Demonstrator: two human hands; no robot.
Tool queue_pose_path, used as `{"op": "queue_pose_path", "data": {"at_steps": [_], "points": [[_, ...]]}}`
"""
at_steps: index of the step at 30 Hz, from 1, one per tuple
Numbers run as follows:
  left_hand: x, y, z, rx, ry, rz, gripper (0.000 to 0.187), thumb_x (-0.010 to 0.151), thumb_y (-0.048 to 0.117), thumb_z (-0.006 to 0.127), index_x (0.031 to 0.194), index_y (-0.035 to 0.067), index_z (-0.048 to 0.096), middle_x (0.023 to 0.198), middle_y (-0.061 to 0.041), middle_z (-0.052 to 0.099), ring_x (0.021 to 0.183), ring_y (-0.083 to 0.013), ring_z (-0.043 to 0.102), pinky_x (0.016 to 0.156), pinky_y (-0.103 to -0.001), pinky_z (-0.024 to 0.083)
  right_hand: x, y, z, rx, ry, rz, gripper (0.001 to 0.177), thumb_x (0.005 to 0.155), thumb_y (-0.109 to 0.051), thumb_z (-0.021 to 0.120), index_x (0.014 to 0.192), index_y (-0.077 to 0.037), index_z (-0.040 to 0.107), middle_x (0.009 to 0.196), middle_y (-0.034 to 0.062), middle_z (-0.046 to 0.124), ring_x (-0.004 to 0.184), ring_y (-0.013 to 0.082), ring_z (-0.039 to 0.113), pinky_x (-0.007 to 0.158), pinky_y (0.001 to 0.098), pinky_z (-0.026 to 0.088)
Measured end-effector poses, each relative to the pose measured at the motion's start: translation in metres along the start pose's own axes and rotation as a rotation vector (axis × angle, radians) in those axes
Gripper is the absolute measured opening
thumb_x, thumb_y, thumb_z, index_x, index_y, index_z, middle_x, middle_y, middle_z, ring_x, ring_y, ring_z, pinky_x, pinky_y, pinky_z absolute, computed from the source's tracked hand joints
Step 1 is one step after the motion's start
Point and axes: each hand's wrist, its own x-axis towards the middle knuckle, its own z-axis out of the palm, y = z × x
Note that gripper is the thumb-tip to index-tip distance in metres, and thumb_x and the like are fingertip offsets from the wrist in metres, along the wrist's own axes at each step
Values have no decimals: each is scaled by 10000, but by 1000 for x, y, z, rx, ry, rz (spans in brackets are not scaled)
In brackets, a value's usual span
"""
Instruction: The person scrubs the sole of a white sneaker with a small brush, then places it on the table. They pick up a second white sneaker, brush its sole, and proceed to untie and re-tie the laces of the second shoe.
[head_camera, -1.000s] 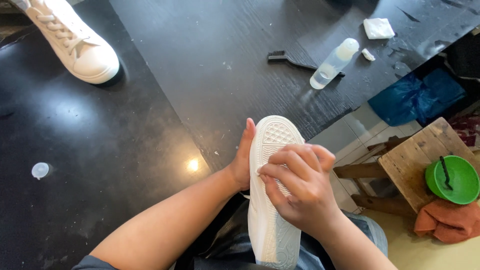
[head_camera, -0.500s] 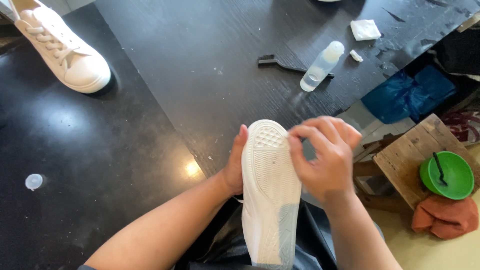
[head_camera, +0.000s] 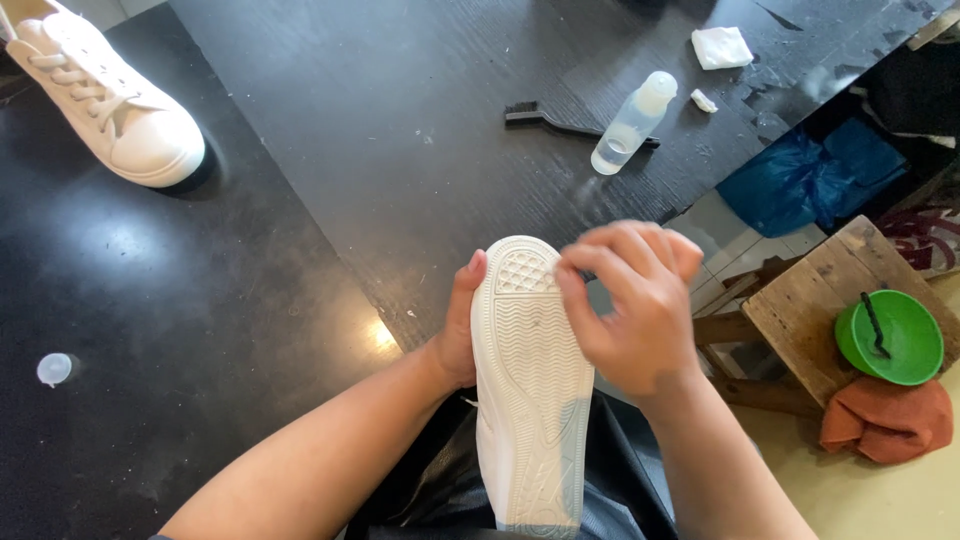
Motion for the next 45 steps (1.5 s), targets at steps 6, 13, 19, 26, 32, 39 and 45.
{"op": "queue_pose_path", "data": {"at_steps": [6, 13, 19, 26, 32, 39, 45], "points": [[3, -4, 0, 26, -39, -13, 906, 930, 787, 374, 1384, 47, 634, 1281, -251, 687, 1081, -341, 723, 980, -477, 574, -12, 4, -4, -62, 31, 2, 50, 954, -191, 728, 904, -193, 728, 905, -47, 650, 937, 195, 627, 903, 341, 333], [-10, 3, 13, 34, -48, 23, 910, 944, 773, 343, 1415, 39, 602, 1319, -255, 667, 1123, -334, 704, 1000, -458, 566, 0, -3, -2, 31, 50, -27, 74, 964, -124, 728, 893, -145, 721, 882, -16, 625, 923, 219, 625, 877, 346, 340], [-18, 23, 28, -52, -193, -92, 898, 911, 747, 434, 1283, -47, 624, 1105, -201, 716, 977, -286, 686, 903, -411, 518, -26, -19, -42, -2, -178, 80, 71, 928, -120, 684, 871, -162, 690, 906, -41, 655, 944, 169, 622, 940, 378, 272], [-21, 31, 49, -78, -205, -63, 880, 866, 758, 500, 1291, -5, 602, 1148, -295, 699, 1036, -476, 688, 944, -581, 538, -35, 12, -35, 1290, -40, 885, 91, 965, -73, 638, 1017, -8, 675, 932, 133, 697, 851, 231, 641, 835, 342, 527], [-24, 33, 71, 58, -118, 60, 949, 840, 743, 497, 1376, -37, 560, 1192, -240, 673, 1067, -398, 667, 939, -518, 525, -14, -18, -43, 372, -6, 317, 46, 962, -95, 685, 1004, -85, 700, 975, 46, 681, 921, 178, 625, 896, 326, 421], [-27, 70, 110, -114, -200, 192, 889, 771, 789, 544, 1256, 48, 623, 1110, -243, 701, 989, -474, 693, 854, -581, 532, -12, -38, -70, 311, -102, 28, 68, 959, -189, 663, 947, -156, 721, 982, -3, 681, 925, 187, 595, 921, 347, 361], [-13, 80, 149, -5, -318, 397, 849, 836, 744, 544, 1281, 26, 628, 1131, -236, 713, 1005, -426, 702, 854, -552, 561, -9, -22, -79, 474, -47, 229, 94, 926, -158, 732, 1018, -156, 747, 957, 21, 624, 914, 153, 582, 903, 308, 404]]}}
